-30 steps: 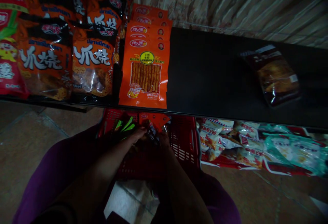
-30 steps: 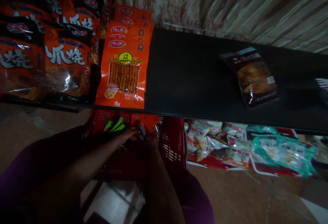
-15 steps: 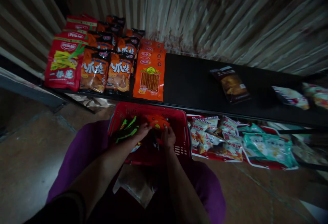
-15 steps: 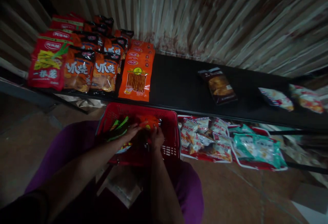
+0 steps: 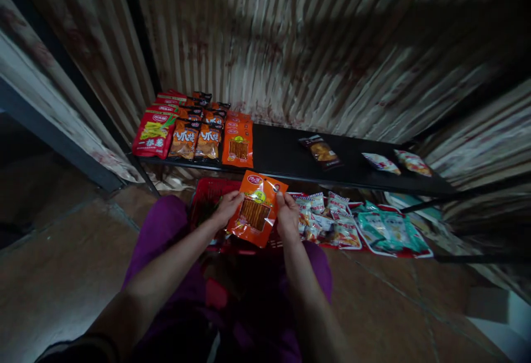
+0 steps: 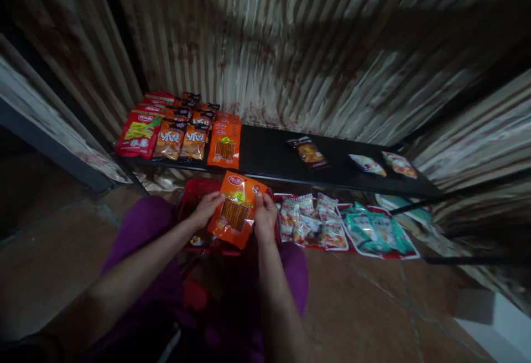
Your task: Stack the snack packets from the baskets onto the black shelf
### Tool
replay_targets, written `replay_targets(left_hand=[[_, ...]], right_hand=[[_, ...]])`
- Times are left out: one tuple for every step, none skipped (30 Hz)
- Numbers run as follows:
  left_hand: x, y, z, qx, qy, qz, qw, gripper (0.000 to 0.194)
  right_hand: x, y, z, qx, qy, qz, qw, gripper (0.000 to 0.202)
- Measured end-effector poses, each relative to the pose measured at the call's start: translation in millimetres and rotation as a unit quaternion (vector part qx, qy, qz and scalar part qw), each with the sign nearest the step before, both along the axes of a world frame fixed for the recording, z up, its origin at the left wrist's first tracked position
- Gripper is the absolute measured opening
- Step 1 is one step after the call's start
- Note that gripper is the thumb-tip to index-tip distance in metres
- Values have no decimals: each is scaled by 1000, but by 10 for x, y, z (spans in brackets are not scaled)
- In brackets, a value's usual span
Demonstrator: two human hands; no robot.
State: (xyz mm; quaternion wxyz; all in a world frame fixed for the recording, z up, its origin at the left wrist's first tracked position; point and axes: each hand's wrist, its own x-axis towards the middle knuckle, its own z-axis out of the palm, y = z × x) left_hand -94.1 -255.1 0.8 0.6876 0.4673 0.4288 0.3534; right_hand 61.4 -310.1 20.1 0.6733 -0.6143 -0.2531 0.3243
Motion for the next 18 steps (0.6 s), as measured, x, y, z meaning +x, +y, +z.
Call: replay_targets(left_hand=[[-40,-34,98,7,-11,13,1000,33],[-77,-64,183,16,-25,26,999,34],[-112,-92,256,22,-39,40,998,34],[-146,-117,317,23,-50,55,997,35],[-178,-142,370,21,-59,67,996,36],[-209,-166,416,18,-67,76,995,37],[-240,-190,459,17,-76,81,994,39],[-271,-214,500,17,-84,82,993,40],[-301,-238,541,21,-92,81,992,42],[-331,-263,581,25,-100,78,992,42],[-358,-289,618,28,-108,74,991,43],[-381,-316,653,29,-114,72,990,43],[-401,-344,682,26,-117,72,990,43],[-416,-372,706,21,-118,76,990,44],[-427,-398,724,13,-117,84,989,44],[-434,-422,736,4,-116,94,989,45],[-438,-443,744,-4,-116,103,988,45],[-439,-458,749,-12,-120,109,987,45]], right_hand=[[-55,-18,110,15,26,5,1000,28],[-111,-38,215,27,42,11,999,27],[-167,-59,313,35,52,15,998,26],[-220,-82,400,40,61,17,997,25],[-269,-106,476,41,69,16,997,25],[-314,-131,540,42,79,14,996,25],[-353,-155,593,43,88,10,995,26],[-386,-179,635,45,96,8,994,26],[-415,-202,670,47,101,8,994,26],[-439,-223,697,51,103,9,993,26],[-461,-243,719,55,103,8,993,26],[-481,-261,737,59,104,5,993,26],[-501,-279,753,65,106,0,992,25],[-520,-296,766,71,110,-5,991,25],[-539,-314,777,76,115,-6,990,25],[-557,-333,786,79,119,-7,990,26],[-573,-354,792,80,124,-4,989,26],[-588,-377,794,78,128,1,989,28]])
